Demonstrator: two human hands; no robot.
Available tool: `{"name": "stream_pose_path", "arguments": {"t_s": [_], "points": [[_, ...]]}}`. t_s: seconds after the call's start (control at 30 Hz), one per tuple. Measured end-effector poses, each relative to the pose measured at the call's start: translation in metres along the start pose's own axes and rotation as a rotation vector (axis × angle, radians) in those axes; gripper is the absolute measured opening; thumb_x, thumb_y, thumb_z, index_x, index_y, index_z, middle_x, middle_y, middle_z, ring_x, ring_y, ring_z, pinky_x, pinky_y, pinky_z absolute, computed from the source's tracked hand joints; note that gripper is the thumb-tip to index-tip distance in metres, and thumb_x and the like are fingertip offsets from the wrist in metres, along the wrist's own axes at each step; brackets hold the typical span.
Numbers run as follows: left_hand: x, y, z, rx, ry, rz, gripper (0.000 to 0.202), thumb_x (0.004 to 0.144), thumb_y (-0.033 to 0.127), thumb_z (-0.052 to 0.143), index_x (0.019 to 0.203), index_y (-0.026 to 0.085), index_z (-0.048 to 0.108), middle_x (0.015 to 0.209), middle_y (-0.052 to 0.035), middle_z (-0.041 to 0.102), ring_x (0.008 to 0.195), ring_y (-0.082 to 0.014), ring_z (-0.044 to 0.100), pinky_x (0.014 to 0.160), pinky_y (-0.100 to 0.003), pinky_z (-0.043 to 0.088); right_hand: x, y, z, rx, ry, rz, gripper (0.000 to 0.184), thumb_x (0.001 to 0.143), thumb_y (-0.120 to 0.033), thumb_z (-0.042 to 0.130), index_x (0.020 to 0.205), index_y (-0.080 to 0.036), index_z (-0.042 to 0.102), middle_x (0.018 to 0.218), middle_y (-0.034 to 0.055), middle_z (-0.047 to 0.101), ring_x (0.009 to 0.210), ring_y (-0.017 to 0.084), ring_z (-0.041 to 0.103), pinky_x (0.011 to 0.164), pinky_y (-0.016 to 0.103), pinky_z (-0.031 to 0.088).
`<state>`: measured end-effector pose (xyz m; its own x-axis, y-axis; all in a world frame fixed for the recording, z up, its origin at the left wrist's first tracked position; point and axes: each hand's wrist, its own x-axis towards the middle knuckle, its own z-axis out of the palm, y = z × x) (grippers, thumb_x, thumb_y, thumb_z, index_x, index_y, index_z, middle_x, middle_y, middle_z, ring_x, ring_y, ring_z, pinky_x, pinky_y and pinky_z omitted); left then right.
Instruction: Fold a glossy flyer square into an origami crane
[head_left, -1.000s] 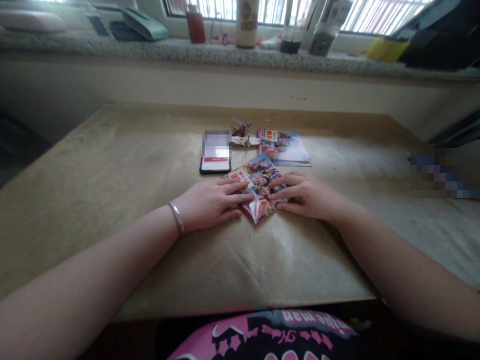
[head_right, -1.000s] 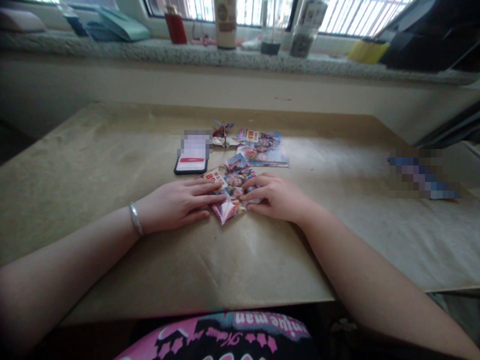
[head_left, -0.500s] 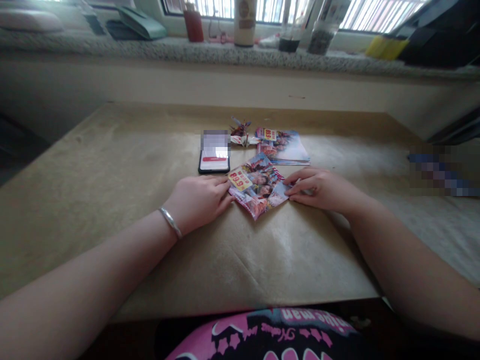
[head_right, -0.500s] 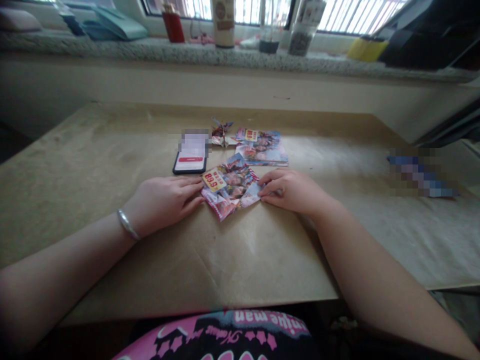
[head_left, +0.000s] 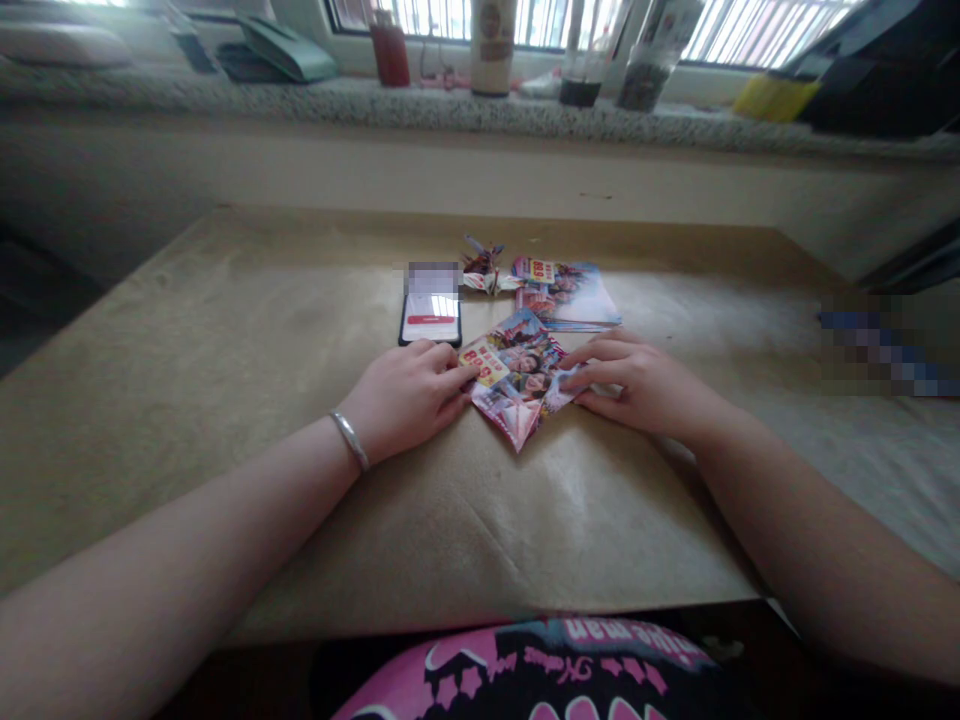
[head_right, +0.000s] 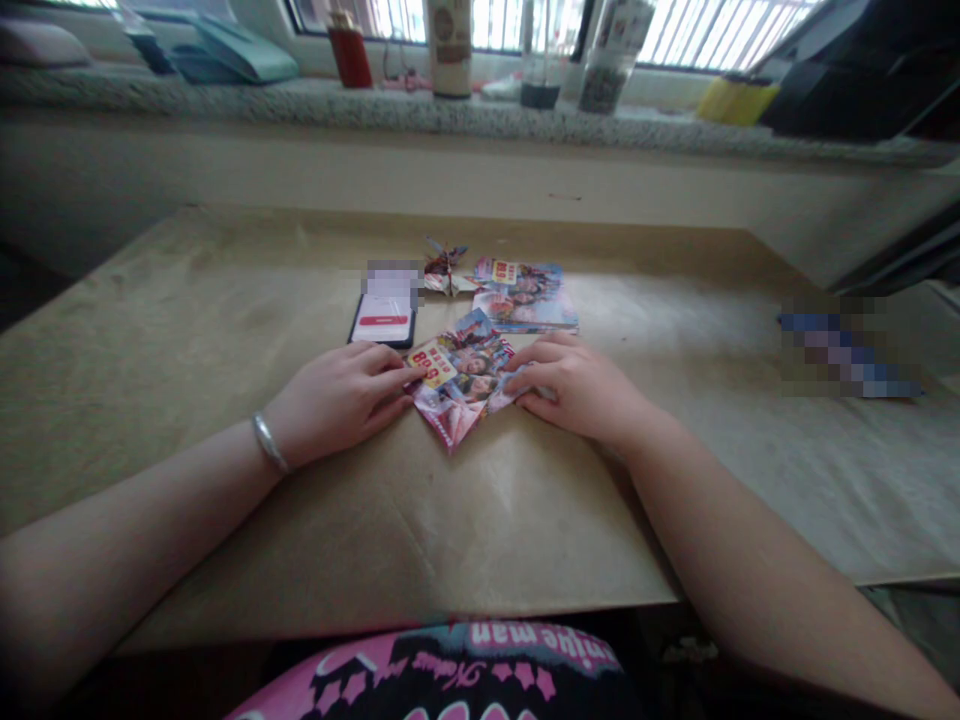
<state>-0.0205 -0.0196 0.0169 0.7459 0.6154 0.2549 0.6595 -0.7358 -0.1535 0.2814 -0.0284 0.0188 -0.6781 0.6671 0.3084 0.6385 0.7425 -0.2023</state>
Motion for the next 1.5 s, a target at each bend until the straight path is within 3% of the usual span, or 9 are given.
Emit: {"name": "stream_pose_path", "arguments": {"t_s": [0.23, 0.4, 0.63, 0.8, 0.93, 1.07, 1.17, 1.27, 1.5], "points": [[-0.001, 0.000, -0.001, -0.049, 0.029, 0.092, 0.033, 0.095, 0.038, 0.042, 0.105, 0.024, 0.071, 0.083, -0.0063, 0.062, 0.076, -0.0168, 0.057, 0.068, -0.029, 0.046, 0.000, 0.002, 0.005, -0.022, 0.066, 0.031, 0.023, 0.085, -0.021, 0.055, 0.084, -0.030, 0.076, 0.100, 0.0059, 0.067, 0.090, 0.020, 0.062, 0.082, 0.038, 0.051], [0.000, -0.002, 0.000, -0.098, 0.055, 0.114, 0.032, 0.094, 0.033, 0.043, 0.096, 0.021, 0.072, 0.082, -0.0068, 0.063, 0.081, -0.0186, 0.057, 0.073, -0.031, 0.049, -0.002, 0.008, 0.007, -0.014, 0.081, 0.099, 0.022, 0.084, -0.021, 0.056, 0.084, -0.028, 0.077, 0.096, 0.0072, 0.065, 0.086, 0.021, 0.061, 0.079, 0.038, 0.052], [0.000, -0.004, 0.006, -0.261, 0.041, 0.102, 0.029, 0.094, 0.029, 0.044, 0.099, 0.018, 0.070, 0.107, -0.0088, 0.067, 0.093, -0.0178, 0.062, 0.082, -0.031, 0.052, -0.005, 0.017, 0.014, 0.001, 0.126, 0.163, 0.017, 0.079, -0.019, 0.059, 0.083, -0.025, 0.075, 0.111, 0.0084, 0.063, 0.098, 0.023, 0.061, 0.087, 0.043, 0.051], [-0.001, -0.005, 0.003, -0.223, 0.003, 0.169, 0.033, 0.094, 0.032, 0.044, 0.119, 0.027, 0.065, 0.110, -0.0072, 0.066, 0.098, -0.0200, 0.060, 0.084, -0.035, 0.050, -0.003, 0.016, 0.015, 0.036, 0.135, 0.108, 0.018, 0.079, -0.017, 0.058, 0.084, -0.025, 0.073, 0.109, 0.0067, 0.065, 0.100, 0.022, 0.062, 0.091, 0.043, 0.050], [-0.001, -0.004, 0.003, -0.155, -0.031, 0.190, 0.037, 0.093, 0.036, 0.046, 0.128, 0.032, 0.058, 0.129, -0.0051, 0.059, 0.108, -0.0253, 0.056, 0.093, -0.043, 0.048, -0.001, 0.012, 0.013, 0.072, 0.084, 0.080, 0.014, 0.082, -0.022, 0.060, 0.088, -0.025, 0.073, 0.103, 0.0060, 0.068, 0.097, 0.021, 0.063, 0.091, 0.042, 0.049], [-0.002, -0.004, 0.007, -0.162, -0.052, 0.162, 0.042, 0.093, 0.037, 0.045, 0.133, 0.027, 0.054, 0.139, -0.0049, 0.052, 0.114, -0.0271, 0.052, 0.097, -0.044, 0.046, 0.002, 0.008, 0.014, 0.144, 0.130, 0.133, 0.015, 0.085, -0.026, 0.058, 0.085, -0.022, 0.072, 0.098, 0.0074, 0.070, 0.093, 0.020, 0.064, 0.087, 0.038, 0.051], [-0.002, -0.005, 0.008, -0.206, -0.048, 0.124, 0.044, 0.093, 0.036, 0.045, 0.133, 0.022, 0.053, 0.137, -0.0054, 0.055, 0.114, -0.0254, 0.052, 0.099, -0.042, 0.045, 0.005, 0.005, 0.017, 0.143, 0.169, 0.211, 0.016, 0.086, -0.024, 0.056, 0.082, -0.021, 0.071, 0.090, 0.0068, 0.072, 0.085, 0.020, 0.065, 0.082, 0.037, 0.052], [-0.001, -0.006, 0.008, -0.230, -0.040, 0.111, 0.043, 0.093, 0.034, 0.045, 0.133, 0.020, 0.053, 0.134, -0.0058, 0.057, 0.112, -0.0235, 0.054, 0.098, -0.039, 0.045, 0.008, 0.004, 0.019, 0.143, 0.176, 0.191, 0.016, 0.086, -0.023, 0.055, 0.081, -0.020, 0.071, 0.087, 0.0066, 0.072, 0.083, 0.019, 0.066, 0.081, 0.036, 0.052], [-0.003, -0.001, 0.003, -0.115, -0.063, 0.208, 0.039, 0.093, 0.041, 0.046, 0.131, 0.038, 0.052, 0.140, -0.0033, 0.052, 0.118, -0.0280, 0.051, 0.098, -0.047, 0.039, 0.002, 0.011, 0.017, 0.177, 0.106, 0.049, 0.016, 0.084, -0.020, 0.058, 0.086, -0.023, 0.073, 0.098, 0.0065, 0.071, 0.090, 0.018, 0.065, 0.086, 0.035, 0.052]]}}
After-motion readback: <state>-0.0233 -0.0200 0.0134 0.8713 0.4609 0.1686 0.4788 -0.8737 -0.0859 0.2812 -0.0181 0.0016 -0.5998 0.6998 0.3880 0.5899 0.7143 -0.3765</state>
